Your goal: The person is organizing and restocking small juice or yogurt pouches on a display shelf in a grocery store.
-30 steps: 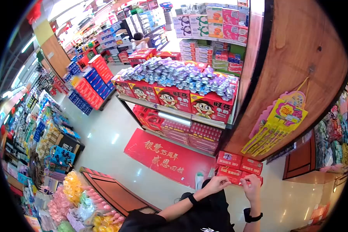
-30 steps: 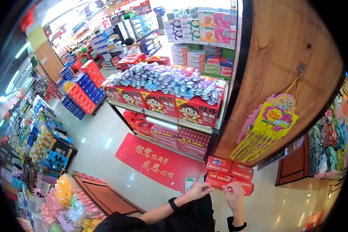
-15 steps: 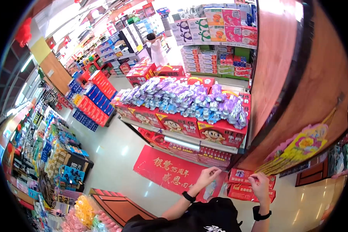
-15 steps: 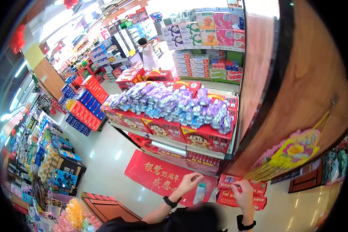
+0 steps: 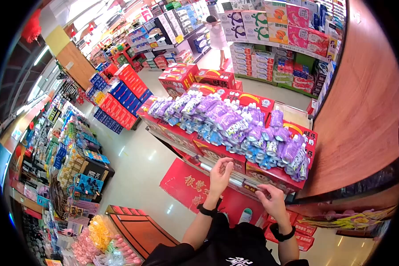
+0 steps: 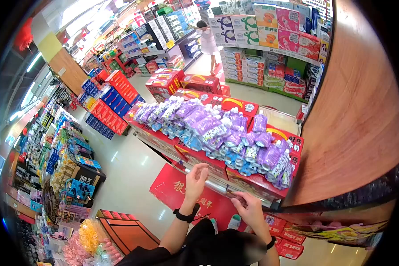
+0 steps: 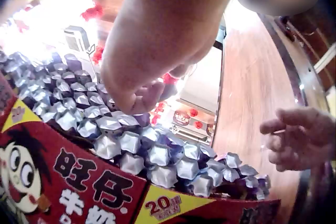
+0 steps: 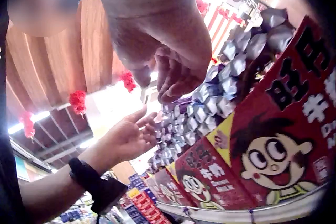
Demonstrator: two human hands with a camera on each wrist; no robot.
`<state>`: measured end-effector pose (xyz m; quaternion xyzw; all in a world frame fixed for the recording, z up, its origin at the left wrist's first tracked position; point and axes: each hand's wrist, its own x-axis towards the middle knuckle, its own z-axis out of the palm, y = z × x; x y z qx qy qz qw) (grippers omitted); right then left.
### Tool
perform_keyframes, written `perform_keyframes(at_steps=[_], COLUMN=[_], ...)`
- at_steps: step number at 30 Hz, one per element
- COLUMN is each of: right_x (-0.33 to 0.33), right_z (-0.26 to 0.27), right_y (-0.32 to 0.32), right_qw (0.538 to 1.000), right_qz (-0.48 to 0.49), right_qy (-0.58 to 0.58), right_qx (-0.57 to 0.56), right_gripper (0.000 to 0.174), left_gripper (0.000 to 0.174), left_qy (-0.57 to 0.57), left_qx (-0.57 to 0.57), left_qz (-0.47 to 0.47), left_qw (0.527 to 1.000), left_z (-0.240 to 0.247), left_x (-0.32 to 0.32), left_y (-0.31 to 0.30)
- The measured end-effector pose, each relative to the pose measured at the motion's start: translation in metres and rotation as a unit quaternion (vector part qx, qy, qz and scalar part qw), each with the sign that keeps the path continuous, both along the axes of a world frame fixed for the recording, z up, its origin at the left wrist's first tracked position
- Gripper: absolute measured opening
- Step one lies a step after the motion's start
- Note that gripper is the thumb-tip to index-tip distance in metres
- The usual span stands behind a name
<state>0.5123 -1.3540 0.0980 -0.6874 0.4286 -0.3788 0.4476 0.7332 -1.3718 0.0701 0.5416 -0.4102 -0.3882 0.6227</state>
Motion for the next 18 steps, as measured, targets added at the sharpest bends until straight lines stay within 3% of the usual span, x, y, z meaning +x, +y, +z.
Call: perform_keyframes(at_steps=[5,9,15,18], right_x=[0.049,0.076,0.119,0.136], right_z=[0.003,0.019,0.025,0.019], right_y=[-0.05,-0.089,-0.132,-0.146], right_qw=[0.997,0.995,0.982,0.977], right_qz=[-0.031,-0.081,-0.161,-0.2], right_qy=[-0.074,-0.059,-0.098,-0.065], right_qx=[0.007,-0.001,0.031,-0.038], right_gripper=[0.024,0.028,0.031,0.031], left_gripper=[0.023,0.027,0.02,0.023], left_qy=[0.054,0.078,0.078,0.068], left_qx=[-0.004,0.026,0.05,0.088], left_qz=[0.01,0.026,-0.04,-0.122], left_qw=[0.998,0.996,0.995,0.986], left_z=[0.003,-0.003,-0.015,-0.011], left_x=[0.024,0.046,0.083,0.098], left_y=[-0.039,-0.067,-0.086,-0.087])
